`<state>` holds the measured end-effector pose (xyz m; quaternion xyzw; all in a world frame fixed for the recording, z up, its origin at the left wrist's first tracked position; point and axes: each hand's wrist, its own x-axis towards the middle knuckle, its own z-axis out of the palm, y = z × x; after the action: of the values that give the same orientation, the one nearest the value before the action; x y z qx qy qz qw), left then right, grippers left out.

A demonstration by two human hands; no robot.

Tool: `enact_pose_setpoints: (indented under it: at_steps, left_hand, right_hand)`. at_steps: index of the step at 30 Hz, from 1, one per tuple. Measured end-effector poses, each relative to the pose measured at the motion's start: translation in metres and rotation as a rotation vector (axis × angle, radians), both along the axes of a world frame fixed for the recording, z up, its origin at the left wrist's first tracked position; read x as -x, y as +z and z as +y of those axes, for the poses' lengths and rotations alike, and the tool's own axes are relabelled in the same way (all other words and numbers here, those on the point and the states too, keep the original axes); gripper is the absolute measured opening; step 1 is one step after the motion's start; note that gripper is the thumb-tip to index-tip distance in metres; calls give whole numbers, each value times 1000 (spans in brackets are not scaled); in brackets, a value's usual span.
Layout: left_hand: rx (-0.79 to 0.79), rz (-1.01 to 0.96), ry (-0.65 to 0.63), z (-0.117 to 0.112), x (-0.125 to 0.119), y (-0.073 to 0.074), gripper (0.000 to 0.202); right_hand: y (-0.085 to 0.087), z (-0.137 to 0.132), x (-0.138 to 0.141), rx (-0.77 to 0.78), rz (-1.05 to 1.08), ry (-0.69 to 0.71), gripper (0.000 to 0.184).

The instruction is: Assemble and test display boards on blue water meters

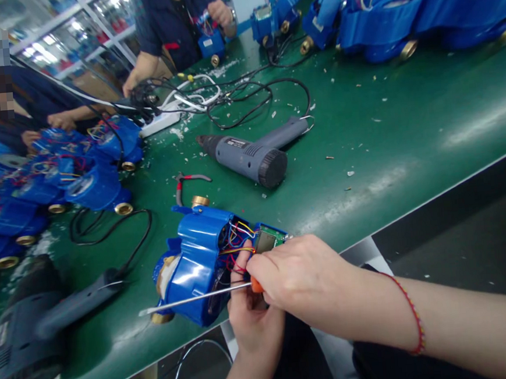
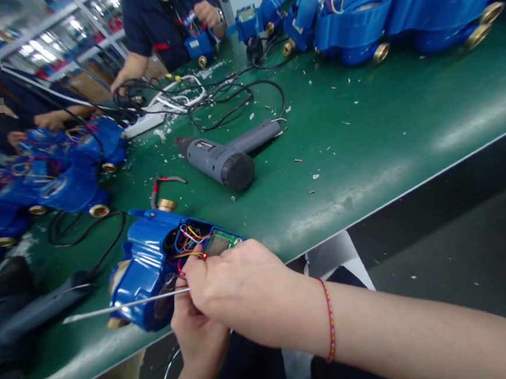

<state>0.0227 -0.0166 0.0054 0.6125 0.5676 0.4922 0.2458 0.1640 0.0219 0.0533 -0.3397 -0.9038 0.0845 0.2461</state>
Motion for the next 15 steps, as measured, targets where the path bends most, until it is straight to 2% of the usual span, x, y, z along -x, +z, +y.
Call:
enact_pose_setpoints:
  at_steps: [2, 4, 8, 11, 13, 15]
  left_hand:
    - [-7, -48, -14, -1, 0, -4, 49]
    - [0, -159, -6, -2, -2, -6, 56]
    - [61, -399, 2, 0, -11, -5, 63]
    - [90, -434, -12, 0, -14, -3, 65]
    - [107, -419, -7, 0, -13, -2, 67]
    - [120, -386, -8, 0, -11, -3, 69]
  right_hand:
    - [2, -1, 1, 93, 49, -25, 13]
    - [8, 0, -2, 179, 163, -117, 9]
    - [20, 4, -27, 306, 444, -459, 7]
    - [18, 1, -58, 263, 402, -702, 16]
    - [13, -10, -75, 286, 352, -725, 2]
    - [7, -29, -85, 347, 335, -654, 25]
